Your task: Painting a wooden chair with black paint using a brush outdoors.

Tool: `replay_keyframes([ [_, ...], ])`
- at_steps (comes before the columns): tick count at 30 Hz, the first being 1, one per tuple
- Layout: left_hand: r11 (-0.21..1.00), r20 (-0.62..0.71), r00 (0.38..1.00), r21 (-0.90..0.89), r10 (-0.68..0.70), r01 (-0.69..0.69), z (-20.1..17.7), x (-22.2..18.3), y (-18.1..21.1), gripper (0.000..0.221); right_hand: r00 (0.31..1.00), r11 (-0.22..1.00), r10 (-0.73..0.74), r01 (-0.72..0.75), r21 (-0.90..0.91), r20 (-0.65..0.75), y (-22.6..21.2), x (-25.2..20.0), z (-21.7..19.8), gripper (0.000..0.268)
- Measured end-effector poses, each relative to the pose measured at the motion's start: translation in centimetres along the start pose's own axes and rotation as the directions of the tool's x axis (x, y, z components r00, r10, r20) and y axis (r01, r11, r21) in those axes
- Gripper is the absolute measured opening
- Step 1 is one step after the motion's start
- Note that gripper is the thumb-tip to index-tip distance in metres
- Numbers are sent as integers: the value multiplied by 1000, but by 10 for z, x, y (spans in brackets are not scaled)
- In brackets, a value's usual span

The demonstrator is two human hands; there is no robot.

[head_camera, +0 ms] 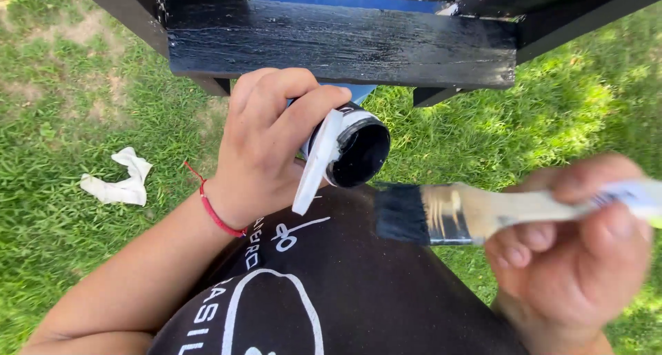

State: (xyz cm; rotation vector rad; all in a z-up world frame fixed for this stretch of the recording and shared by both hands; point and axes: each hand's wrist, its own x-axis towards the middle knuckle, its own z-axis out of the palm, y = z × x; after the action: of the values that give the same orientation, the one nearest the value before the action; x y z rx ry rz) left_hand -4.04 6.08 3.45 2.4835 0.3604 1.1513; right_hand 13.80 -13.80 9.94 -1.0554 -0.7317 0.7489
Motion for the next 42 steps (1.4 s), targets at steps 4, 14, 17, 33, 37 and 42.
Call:
replay_keyframes([
  [4, 999, -39, 999, 15, 35, -35, -8, 2, -1, 24, 999, 991, 34, -36, 127, 16, 11, 9, 20, 16],
  [14, 998, -9, 998, 6, 66, -66, -22, 11, -12, 25, 970, 788, -228, 236, -569, 88, 14, -8, 35, 22],
  [17, 997, 42, 998, -69, 48, -45, -22, 11, -15, 22, 969, 752, -167, 244, -613, 181, 4, 0, 43, 19],
  [33, 998, 113, 992, -55, 50, -44, -19, 11, -21, 38, 952, 610, -67, 275, -743, 298, 13, 12, 61, 20],
  [37, 997, 101, 993, -50, 66, -61, -18, 11, -22, 38, 963, 637, -136, 265, -723, 233, 8, 4, 56, 21],
  [42, 997, 103, 995, -76, 11, -3, -16, 8, -20, 42, 936, 764, -307, 350, -542, 171, 30, 8, 40, 22],
])
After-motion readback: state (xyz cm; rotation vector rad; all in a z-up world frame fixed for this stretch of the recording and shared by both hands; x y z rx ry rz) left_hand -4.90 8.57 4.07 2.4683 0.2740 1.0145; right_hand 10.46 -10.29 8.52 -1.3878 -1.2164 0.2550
